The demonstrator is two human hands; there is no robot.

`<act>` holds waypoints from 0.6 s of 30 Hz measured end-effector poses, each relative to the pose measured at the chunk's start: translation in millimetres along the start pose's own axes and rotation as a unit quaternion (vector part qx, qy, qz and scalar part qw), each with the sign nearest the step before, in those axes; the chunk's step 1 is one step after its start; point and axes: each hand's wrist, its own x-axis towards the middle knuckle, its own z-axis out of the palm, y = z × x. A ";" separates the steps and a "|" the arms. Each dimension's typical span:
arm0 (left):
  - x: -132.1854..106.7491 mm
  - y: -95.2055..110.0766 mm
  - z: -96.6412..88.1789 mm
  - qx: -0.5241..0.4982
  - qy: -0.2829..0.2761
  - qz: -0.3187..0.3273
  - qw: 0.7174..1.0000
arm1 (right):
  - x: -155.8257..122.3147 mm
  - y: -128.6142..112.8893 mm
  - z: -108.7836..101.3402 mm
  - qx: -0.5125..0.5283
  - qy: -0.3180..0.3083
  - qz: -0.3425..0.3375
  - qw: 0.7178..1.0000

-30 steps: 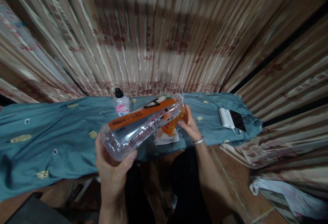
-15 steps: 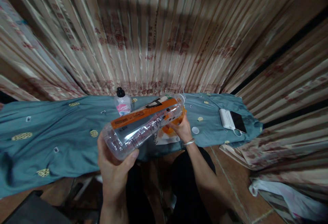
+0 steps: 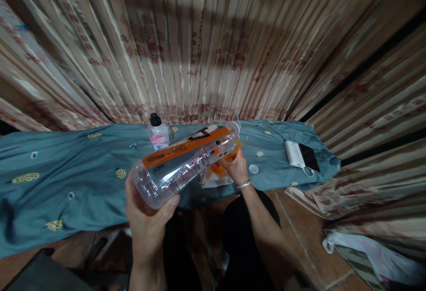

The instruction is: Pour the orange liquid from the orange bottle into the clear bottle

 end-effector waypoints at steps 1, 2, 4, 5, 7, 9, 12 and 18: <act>-0.3 0.5 0.1 -0.009 0.002 -0.008 1.000 | -0.2 0.4 0.2 0.002 0.000 0.000 1.000; -0.5 1.0 0.2 -0.020 0.004 -0.020 1.000 | -0.3 0.8 0.6 0.002 0.001 0.001 1.000; -0.5 1.3 0.5 -0.035 0.009 -0.033 0.999 | -0.4 2.0 1.3 -0.002 0.005 0.001 1.000; -0.4 1.2 0.6 -0.037 0.010 -0.034 0.999 | -0.3 2.8 1.8 -0.003 0.007 0.001 1.000; 0.1 0.8 1.0 -0.041 0.010 -0.032 0.999 | -0.1 4.5 2.6 0.000 0.006 0.000 1.000; 0.6 0.1 1.4 -0.043 0.009 -0.030 0.999 | 0.3 5.9 3.5 0.005 0.003 0.003 1.000; 0.9 -1.1 1.6 -0.042 0.009 -0.026 0.999 | 0.7 7.0 4.4 0.005 0.012 0.004 1.000; 0.7 -3.7 0.5 -0.005 -0.005 -0.002 1.000 | 0.7 5.0 4.1 0.010 0.008 0.001 1.000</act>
